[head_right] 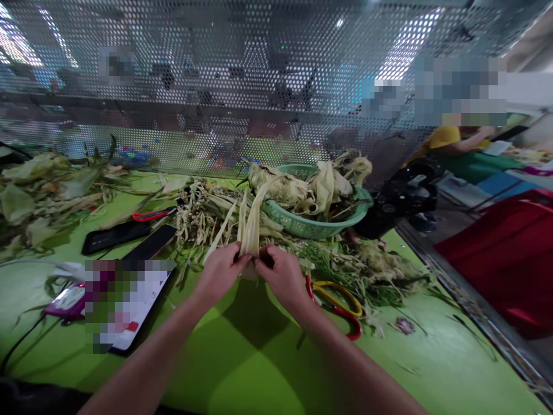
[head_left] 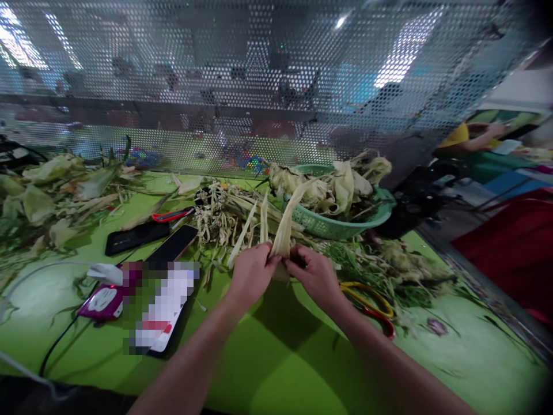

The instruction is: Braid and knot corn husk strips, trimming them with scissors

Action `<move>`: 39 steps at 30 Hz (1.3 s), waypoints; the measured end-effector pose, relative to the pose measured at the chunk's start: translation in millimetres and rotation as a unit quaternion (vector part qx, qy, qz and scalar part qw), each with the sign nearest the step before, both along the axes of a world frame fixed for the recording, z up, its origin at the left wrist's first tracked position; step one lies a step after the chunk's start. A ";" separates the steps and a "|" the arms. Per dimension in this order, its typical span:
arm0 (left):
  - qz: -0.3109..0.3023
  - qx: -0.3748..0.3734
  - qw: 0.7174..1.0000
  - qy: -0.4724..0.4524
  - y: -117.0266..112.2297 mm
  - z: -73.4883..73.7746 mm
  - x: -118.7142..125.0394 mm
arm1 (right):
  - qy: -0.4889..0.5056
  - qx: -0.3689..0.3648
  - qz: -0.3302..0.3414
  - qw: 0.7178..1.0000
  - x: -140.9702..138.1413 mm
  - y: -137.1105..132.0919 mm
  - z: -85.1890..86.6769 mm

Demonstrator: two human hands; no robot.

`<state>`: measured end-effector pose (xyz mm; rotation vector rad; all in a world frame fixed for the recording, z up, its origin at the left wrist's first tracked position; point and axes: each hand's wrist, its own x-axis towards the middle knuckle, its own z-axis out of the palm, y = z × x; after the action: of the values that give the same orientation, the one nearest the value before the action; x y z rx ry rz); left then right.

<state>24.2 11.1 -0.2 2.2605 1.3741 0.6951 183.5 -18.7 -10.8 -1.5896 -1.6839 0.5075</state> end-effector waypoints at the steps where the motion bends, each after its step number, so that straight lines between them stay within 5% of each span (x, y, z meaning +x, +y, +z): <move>1: -0.004 0.008 1.000 0.008 0.2 -1.5 -0.1 | 0.004 -0.002 -0.001 1.000 -0.4 0.3 0.3; 10: -0.022 0.025 0.999 -0.004 -6.4 2.1 2.9 | 0.086 -0.028 -0.011 0.996 -1.7 1.7 2.5; 24: -0.056 -0.135 0.950 -0.275 -3.7 2.7 3.2 | 0.256 -0.018 0.029 0.966 -1.6 0.0 5.9; 27: -0.055 -0.176 0.914 -0.360 -3.4 8.1 0.3 | 0.268 -0.013 -0.018 0.963 5.3 4.7 4.7; 30: 0.022 -0.149 0.864 -0.480 5.1 13.7 -11.2 | 0.304 0.018 -0.084 0.949 21.0 14.4 6.6; 36: 0.217 0.044 0.661 -0.717 36.5 21.2 -53.3 | 0.426 0.124 -0.190 0.876 72.0 24.4 30.2; 39: 0.252 0.037 0.609 -0.752 46.8 20.1 -71.1 | 0.478 0.212 -0.244 0.817 102.4 16.7 47.7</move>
<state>-46.9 57.9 19.9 0.4788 0.8656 2.0969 285.9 -2.0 36.9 -1.0577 -0.5331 0.4873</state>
